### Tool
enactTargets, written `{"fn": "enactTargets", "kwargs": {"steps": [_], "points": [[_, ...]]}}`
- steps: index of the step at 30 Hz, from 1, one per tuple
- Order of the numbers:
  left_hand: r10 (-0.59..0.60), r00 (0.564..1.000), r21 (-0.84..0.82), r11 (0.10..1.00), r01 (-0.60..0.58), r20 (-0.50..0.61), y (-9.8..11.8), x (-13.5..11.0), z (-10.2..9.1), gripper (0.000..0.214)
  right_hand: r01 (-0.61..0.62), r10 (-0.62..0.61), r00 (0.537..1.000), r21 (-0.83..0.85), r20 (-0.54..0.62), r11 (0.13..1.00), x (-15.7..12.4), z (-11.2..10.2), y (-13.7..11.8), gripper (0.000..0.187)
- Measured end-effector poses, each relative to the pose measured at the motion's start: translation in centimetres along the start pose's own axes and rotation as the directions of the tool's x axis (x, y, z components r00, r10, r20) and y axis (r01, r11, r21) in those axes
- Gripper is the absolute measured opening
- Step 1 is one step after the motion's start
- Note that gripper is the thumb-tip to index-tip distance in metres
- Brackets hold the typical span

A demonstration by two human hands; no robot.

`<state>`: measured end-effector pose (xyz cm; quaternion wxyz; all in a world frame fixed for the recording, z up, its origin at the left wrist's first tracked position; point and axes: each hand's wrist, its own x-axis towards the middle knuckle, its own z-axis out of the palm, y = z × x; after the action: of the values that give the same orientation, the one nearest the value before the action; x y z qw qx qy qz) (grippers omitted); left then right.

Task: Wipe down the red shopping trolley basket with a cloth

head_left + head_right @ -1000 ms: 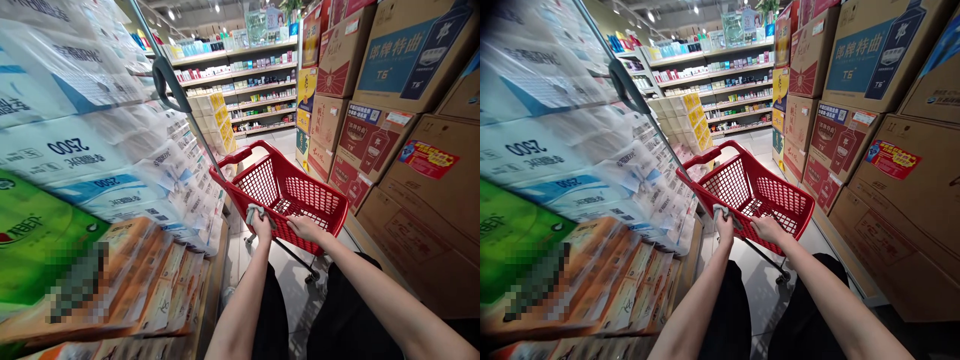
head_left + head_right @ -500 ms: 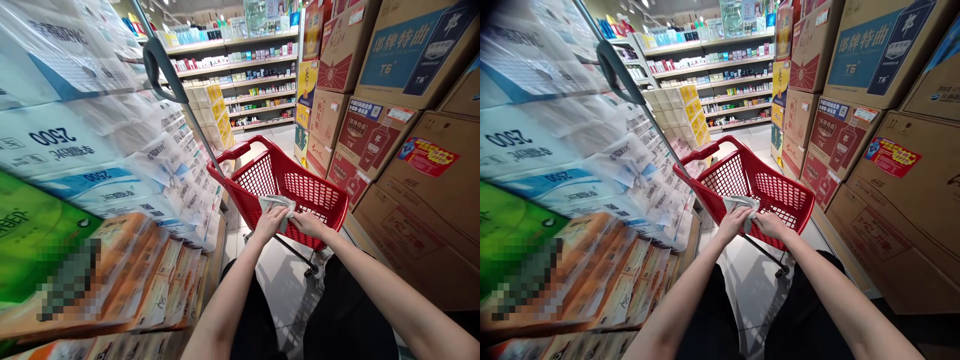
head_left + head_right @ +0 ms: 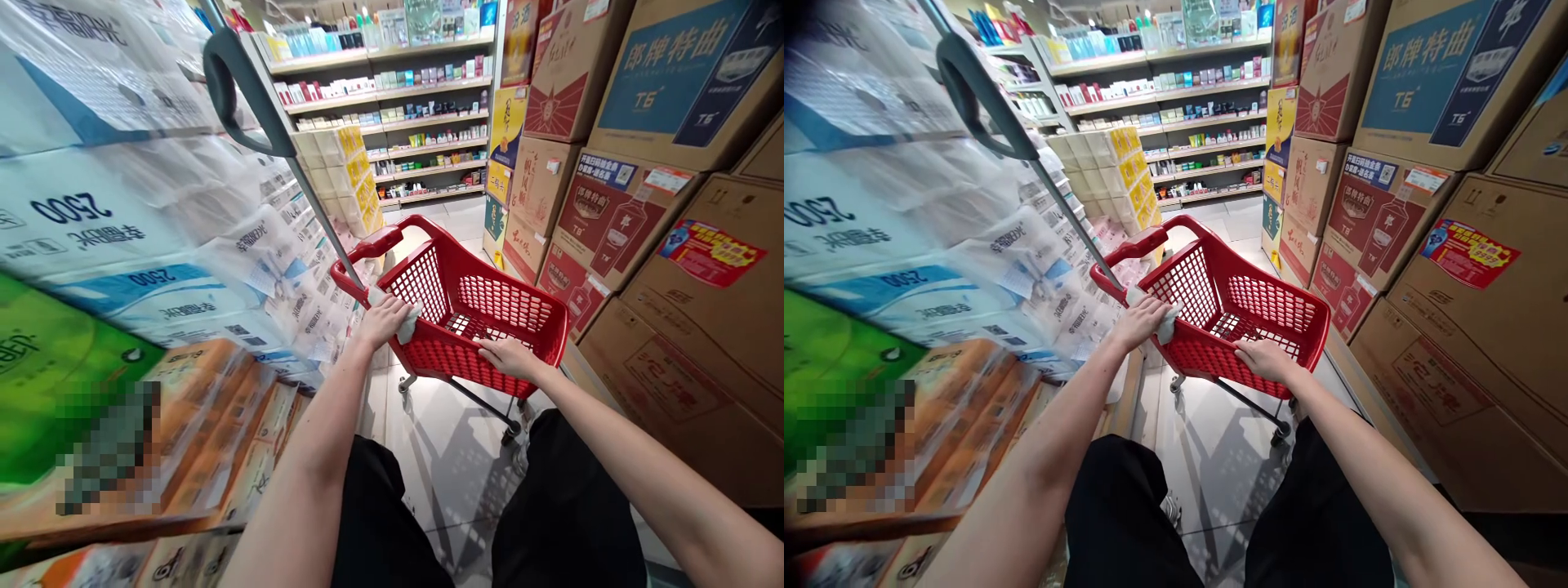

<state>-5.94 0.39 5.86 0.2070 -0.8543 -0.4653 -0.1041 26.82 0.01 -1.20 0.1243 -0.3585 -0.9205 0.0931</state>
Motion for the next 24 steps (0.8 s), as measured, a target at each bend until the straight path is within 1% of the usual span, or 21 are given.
{"fn": "enactTargets", "kwargs": {"steps": [2, 4, 8, 10, 11, 12, 13, 14, 15, 17, 19, 20, 22, 24], "points": [[-0.054, 0.998, 0.005, 0.998, 0.055, -0.029, 1.2, 0.0, 0.2, 0.025, 0.004, -0.004, 1.0, 0.006, 0.005, 1.0, 0.2, 0.1, 0.2, 0.04], [-0.076, 0.997, -0.004, 0.997, 0.076, -0.022, 3.7, 0.3, 0.8, 0.026, 0.014, -0.014, 1.0, 0.004, 0.011, 1.0, 0.5, 0.1, 0.3, 0.038], [0.001, 0.999, -0.068, 0.998, 0.001, 0.041, 10.5, 1.7, 2.5, 0.026, -0.01, 0.011, 1.0, -0.092, 0.015, 0.996, 0.8, 0.3, 0.1, 0.037], [0.0, 0.999, -0.075, 0.997, 0.003, 0.036, 12.7, 2.4, 3.1, 0.027, -0.032, 0.037, 0.999, -0.149, 0.028, 0.988, 0.8, 0.4, 0.0, 0.037], [0.01, 0.999, -0.076, 0.997, -0.007, 0.037, 13.1, 2.5, 3.2, 0.027, -0.04, 0.047, 0.998, -0.169, 0.038, 0.985, 0.9, 0.3, 0.0, 0.037], [0.024, 0.999, -0.075, 0.997, -0.021, 0.041, 13.1, 2.6, 3.2, 0.027, -0.044, 0.053, 0.997, -0.181, 0.048, 0.983, 0.9, 0.3, 0.0, 0.037], [0.041, 0.998, -0.071, 0.997, -0.038, 0.048, 12.5, 2.4, 3.1, 0.026, -0.045, 0.056, 0.997, -0.187, 0.055, 0.981, 0.9, 0.2, 0.1, 0.037], [0.054, 0.997, -0.062, 0.997, -0.05, 0.054, 11.4, 2.2, 2.8, 0.026, -0.043, 0.055, 0.997, -0.187, 0.06, 0.981, 0.9, 0.1, 0.2, 0.037], [0.054, 0.997, -0.049, 0.997, -0.052, 0.055, 10.0, 1.7, 2.4, 0.025, -0.039, 0.052, 0.997, -0.185, 0.062, 0.982, 0.9, 0.1, 0.3, 0.038], [0.014, 0.999, -0.007, 1.0, -0.014, 0.038, 6.6, 0.6, 1.4, 0.025, -0.022, 0.033, 0.997, -0.174, 0.063, 0.985, 0.8, 0.0, 0.5, 0.039], [-0.043, 0.999, 0.034, 0.999, 0.043, -0.004, 3.3, -0.7, 0.4, 0.025, -0.001, 0.011, 0.998, -0.162, 0.059, 0.987, 0.9, 0.0, 0.8, 0.038], [-0.062, 0.998, 0.044, 0.997, 0.063, -0.029, 2.0, -1.2, 0.0, 0.025, 0.004, 0.005, 0.998, -0.158, 0.057, 0.988, 0.9, 0.0, 0.8, 0.038], [-0.086, 0.994, 0.055, 0.994, 0.089, -0.062, 0.3, -2.0, -0.6, 0.025, 0.0, 0.008, 0.998, -0.149, 0.055, 0.989, 0.9, 0.2, 1.0, 0.038], [-0.12, 0.989, 0.068, 0.99, 0.126, -0.089, -0.1, -2.4, -0.9, 0.025, -0.016, 0.025, 0.998, -0.149, 0.058, 0.989, 0.8, 0.3, 1.0, 0.039]]}}
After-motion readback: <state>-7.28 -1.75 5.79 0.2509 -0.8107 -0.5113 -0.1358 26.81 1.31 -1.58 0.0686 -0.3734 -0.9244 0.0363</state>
